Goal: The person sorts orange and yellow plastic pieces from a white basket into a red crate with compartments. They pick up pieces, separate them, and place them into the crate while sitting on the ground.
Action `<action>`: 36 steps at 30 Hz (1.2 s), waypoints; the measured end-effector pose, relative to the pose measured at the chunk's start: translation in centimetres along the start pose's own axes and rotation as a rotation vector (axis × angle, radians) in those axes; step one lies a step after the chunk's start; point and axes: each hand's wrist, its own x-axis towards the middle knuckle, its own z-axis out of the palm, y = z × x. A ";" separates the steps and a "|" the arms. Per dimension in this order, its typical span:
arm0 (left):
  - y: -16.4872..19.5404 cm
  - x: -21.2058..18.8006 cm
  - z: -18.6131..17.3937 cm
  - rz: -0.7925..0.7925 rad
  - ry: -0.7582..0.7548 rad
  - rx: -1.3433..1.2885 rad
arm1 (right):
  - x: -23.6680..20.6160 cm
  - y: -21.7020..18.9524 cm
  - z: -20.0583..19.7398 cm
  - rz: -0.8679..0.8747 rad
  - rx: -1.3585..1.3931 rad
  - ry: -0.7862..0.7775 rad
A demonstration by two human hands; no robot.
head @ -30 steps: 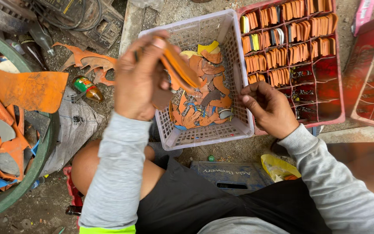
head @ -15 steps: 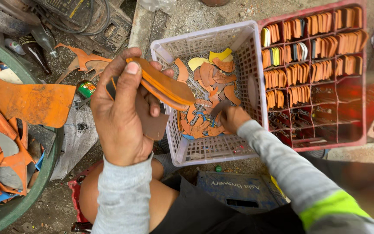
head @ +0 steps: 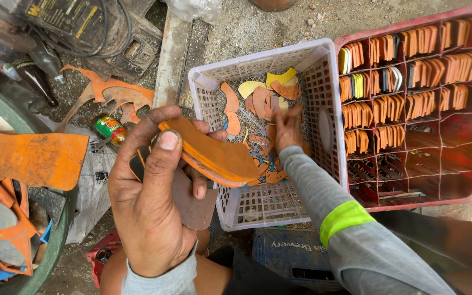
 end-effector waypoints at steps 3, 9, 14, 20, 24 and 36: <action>0.0 -0.2 0.0 -0.015 -0.007 -0.021 | -1.7 0.5 0.0 -0.245 -0.649 -0.108; 0.0 -0.7 -0.4 -0.013 0.006 0.087 | 0.7 0.5 -0.1 -0.326 -0.478 0.090; -2.4 0.7 0.2 -0.148 -0.092 0.169 | 3.1 -0.1 -0.2 -0.423 -0.399 0.137; -4.8 0.8 0.3 -0.265 -0.276 0.225 | 1.0 0.7 -2.0 -0.281 -0.097 0.027; -6.1 0.9 0.2 -0.255 -0.331 0.287 | -3.5 0.9 -5.7 -0.356 0.241 -0.165; -11.9 -1.2 2.2 -0.179 -0.486 0.451 | -19.4 5.9 -19.5 -0.539 0.856 -0.470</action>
